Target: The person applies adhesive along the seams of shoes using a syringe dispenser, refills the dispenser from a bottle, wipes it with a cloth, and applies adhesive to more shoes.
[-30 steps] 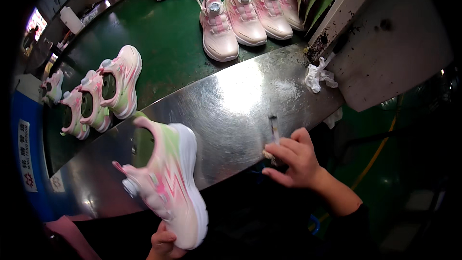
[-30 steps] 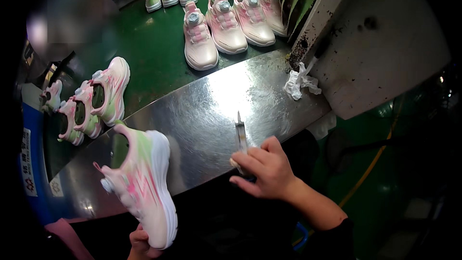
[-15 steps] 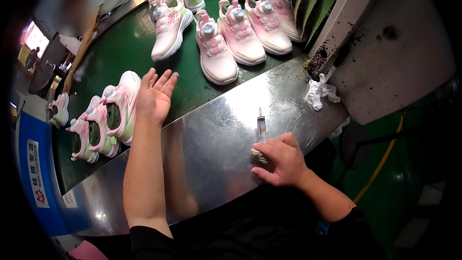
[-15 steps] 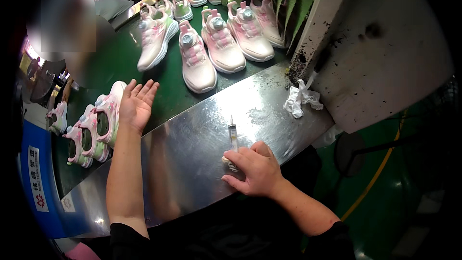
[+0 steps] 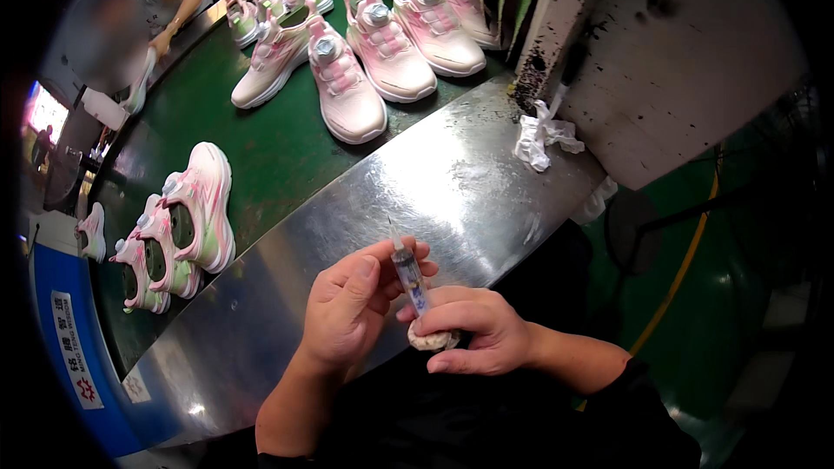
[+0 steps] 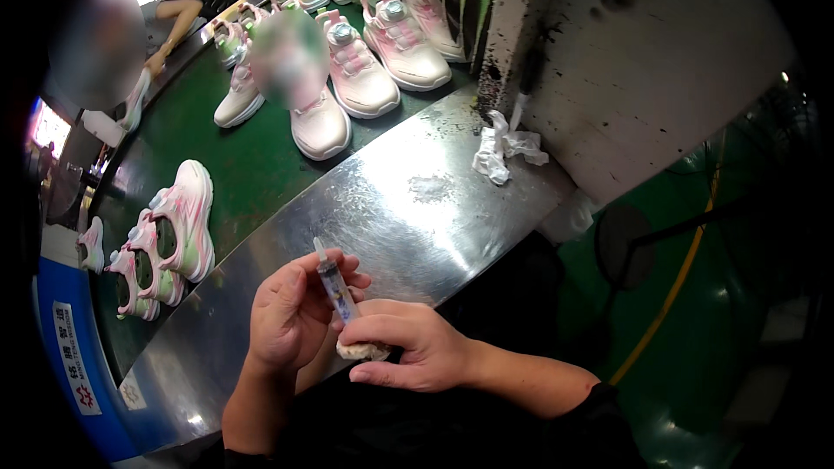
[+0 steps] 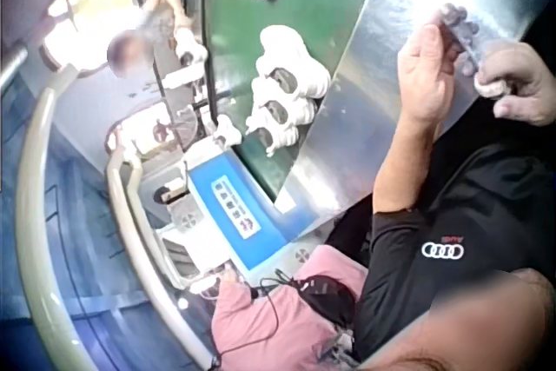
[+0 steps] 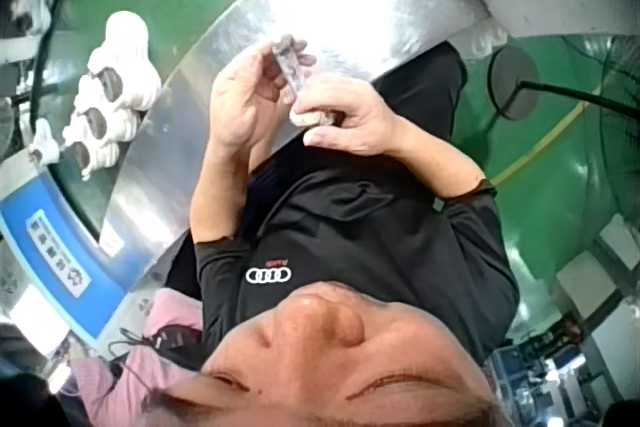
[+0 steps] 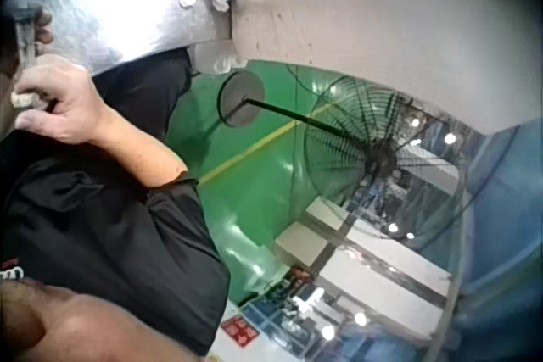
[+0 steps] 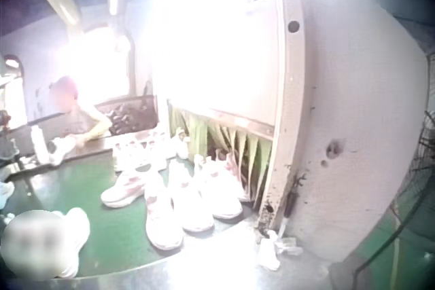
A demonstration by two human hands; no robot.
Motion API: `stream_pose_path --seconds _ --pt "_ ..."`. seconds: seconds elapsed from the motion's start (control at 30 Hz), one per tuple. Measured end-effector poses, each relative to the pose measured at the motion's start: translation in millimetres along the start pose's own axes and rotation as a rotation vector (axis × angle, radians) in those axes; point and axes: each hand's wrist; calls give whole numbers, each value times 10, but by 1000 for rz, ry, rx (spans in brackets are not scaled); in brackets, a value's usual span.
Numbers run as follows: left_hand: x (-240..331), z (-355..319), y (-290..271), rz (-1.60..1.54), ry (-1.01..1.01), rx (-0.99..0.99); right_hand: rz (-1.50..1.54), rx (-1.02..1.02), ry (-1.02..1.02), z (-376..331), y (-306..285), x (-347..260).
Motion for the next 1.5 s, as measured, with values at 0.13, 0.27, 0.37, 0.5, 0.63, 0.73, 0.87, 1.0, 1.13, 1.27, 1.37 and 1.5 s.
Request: stream_pose_path --seconds 0.13,0.27,0.37,0.5,0.63,0.73,0.87,1.0,1.13,1.27,1.37,1.5 --pt "24 -98 61 48 -93 -45 167 -110 115 -156 42 -32" --pt "-8 -147 123 -165 -139 -80 807 -118 300 -290 90 -84" --pt "-55 -139 94 -165 -122 -137 957 -143 322 -331 74 -97" --pt "-94 -196 13 -43 -62 -175 301 -140 188 -322 95 -85" --pt "-176 -201 -90 212 51 -57 -379 -43 66 -299 179 -48" --pt "-169 -84 -179 80 103 95 -557 51 53 -316 214 9" --pt "19 220 -658 877 251 327 -523 115 89 -250 -27 100" --pt "125 344 -520 1414 236 171 -233 156 326 -68 -435 323" --pt "399 346 -410 1353 99 318 -302 305 210 81 -629 535" --pt "853 163 93 1549 229 358 -253 241 210 15 -690 608" --pt "1158 275 600 1434 466 116 -193 256 203 39 -588 761" --pt "1234 804 2199 1323 798 -279 -296 280 132 -19 -529 855"
Point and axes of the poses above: each hand's wrist, its own z-axis towards the middle knuckle, its own y-axis out of the palm, x = y × z, and after that the axes turned 14 degrees about -z, right-handed
